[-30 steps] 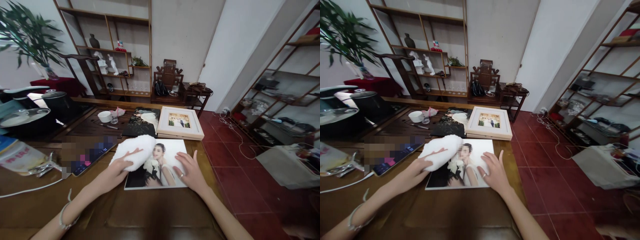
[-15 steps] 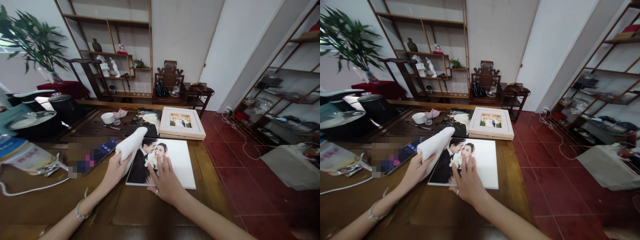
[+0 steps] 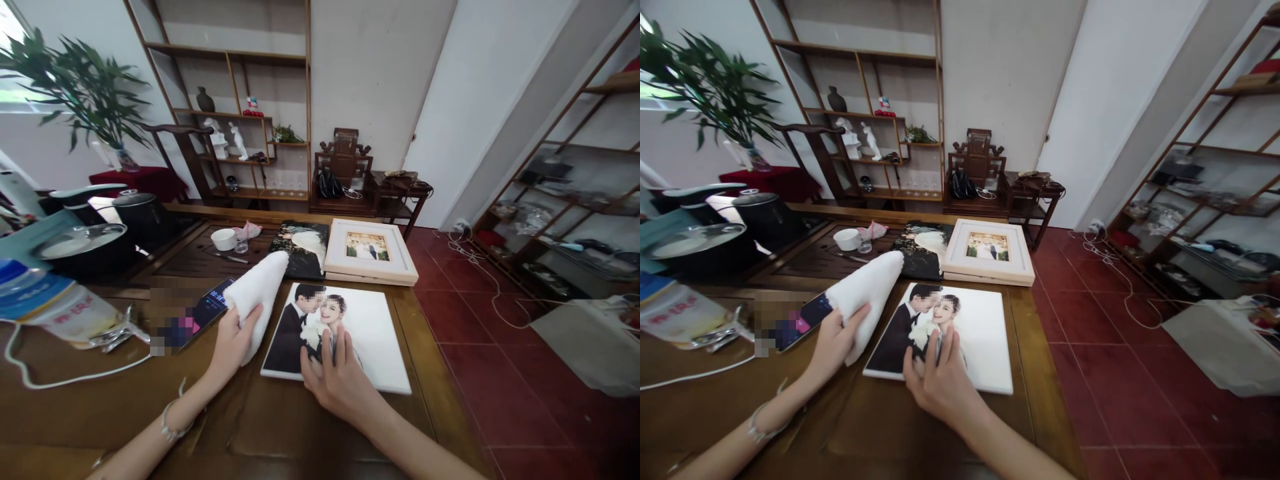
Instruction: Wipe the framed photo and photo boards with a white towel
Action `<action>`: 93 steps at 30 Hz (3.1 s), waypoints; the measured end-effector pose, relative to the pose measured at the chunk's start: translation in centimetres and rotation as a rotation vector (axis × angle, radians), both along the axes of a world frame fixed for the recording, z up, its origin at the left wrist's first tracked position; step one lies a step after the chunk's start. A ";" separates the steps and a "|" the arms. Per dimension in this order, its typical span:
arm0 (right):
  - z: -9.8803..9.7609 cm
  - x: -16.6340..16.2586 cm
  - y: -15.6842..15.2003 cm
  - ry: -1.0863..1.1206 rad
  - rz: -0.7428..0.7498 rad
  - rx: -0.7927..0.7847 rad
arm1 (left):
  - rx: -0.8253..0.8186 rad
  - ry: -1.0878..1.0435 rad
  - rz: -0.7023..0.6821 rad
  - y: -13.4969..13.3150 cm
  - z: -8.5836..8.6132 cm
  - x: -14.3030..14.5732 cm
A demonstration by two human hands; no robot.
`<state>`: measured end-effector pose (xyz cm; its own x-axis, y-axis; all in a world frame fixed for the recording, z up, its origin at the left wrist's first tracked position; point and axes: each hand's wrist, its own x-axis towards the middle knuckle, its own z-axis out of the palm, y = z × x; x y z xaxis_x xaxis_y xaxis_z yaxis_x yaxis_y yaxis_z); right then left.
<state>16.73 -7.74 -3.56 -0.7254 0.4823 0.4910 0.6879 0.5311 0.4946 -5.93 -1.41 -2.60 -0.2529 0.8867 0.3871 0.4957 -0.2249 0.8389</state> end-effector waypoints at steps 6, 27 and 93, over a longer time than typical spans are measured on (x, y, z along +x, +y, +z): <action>2.5 0.9 -1.0 -0.042 0.059 0.011 | -0.009 -0.003 0.014 0.2 -0.5 0.0; 13.0 8.5 -1.7 0.979 -0.092 -0.378 | 0.195 0.236 -0.069 -0.8 -1.0 0.5; 0.0 9.6 5.8 0.747 -0.401 -0.491 | 0.139 0.815 -0.417 -3.5 -0.9 4.1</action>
<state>26.29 -1.98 -3.60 -0.0471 0.8986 0.4363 0.9085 0.2200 -0.3551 -1.82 -4.86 -3.47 0.4735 0.7769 0.4151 0.7772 -0.5902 0.2182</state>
